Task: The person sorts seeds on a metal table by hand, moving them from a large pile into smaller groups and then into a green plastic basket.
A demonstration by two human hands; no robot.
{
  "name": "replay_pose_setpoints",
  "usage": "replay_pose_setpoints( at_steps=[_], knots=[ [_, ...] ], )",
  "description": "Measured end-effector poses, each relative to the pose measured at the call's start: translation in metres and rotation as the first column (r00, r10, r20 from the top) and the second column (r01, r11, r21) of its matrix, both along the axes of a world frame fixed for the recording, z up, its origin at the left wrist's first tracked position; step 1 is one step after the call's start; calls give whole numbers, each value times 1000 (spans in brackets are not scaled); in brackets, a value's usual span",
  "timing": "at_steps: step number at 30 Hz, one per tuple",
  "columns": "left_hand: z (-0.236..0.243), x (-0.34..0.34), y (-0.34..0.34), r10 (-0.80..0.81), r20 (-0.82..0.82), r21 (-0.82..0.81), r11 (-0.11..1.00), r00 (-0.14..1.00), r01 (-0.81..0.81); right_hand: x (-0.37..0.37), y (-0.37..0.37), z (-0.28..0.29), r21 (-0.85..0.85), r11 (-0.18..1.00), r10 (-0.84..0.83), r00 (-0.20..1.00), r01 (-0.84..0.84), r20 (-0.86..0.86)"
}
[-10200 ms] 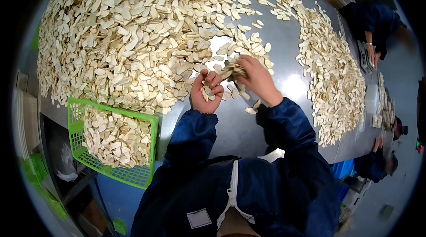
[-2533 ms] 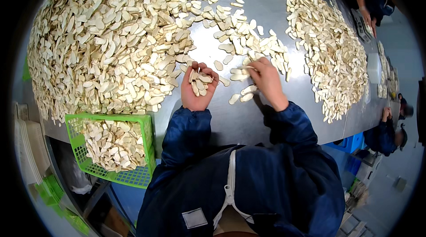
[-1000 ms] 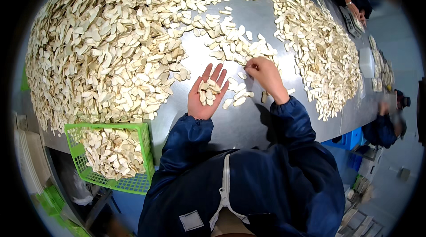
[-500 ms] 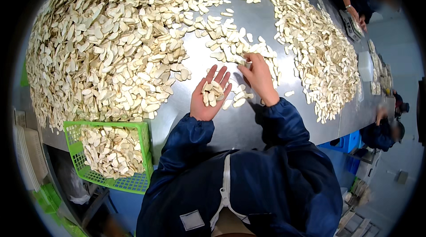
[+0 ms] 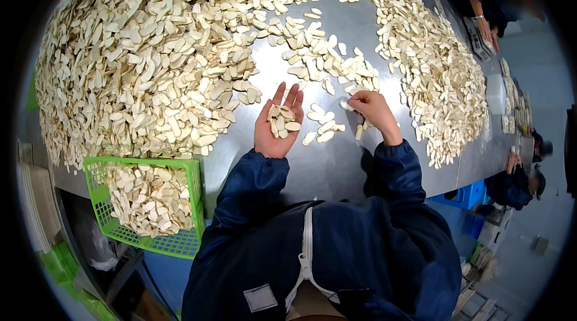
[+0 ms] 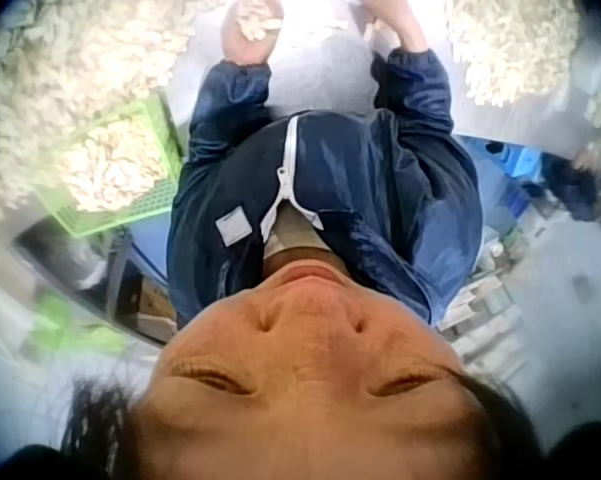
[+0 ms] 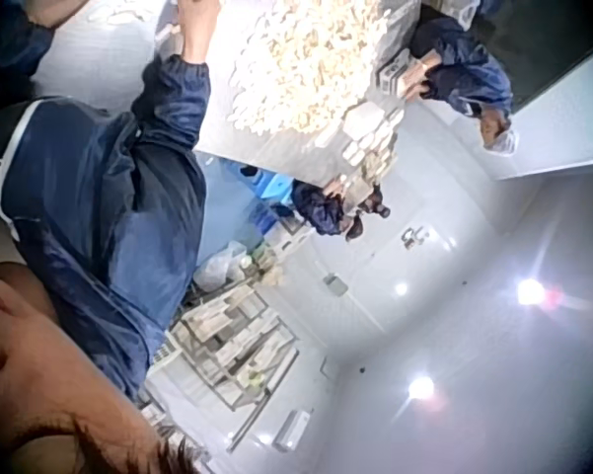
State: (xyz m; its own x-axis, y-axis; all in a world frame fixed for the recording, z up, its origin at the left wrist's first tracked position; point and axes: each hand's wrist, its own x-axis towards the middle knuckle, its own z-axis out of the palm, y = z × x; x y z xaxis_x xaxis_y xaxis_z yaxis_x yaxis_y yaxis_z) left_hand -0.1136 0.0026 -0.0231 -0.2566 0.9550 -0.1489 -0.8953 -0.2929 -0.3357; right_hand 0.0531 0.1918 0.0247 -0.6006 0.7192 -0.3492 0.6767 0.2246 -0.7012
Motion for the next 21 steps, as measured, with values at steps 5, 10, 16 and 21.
replay_pose_setpoints(
  at_steps=[5,10,16,21],
  knots=[
    [-6,-4,-2,10,82,-13,1000,997,-9,-30,-12,1,393,918,-22,994,61,-104],
    [-4,-3,-2,25,105,33,999,994,-29,-49,-33,-5,520,850,100,995,-85,-1],
    [6,-9,-3,195,49,-11,981,980,-194,-51,-13,-9,612,791,89,987,13,-136],
    [9,-16,-2,287,-63,-134,947,956,-293,-63,-5,-15,708,701,130,991,-86,-8]
  ],
)
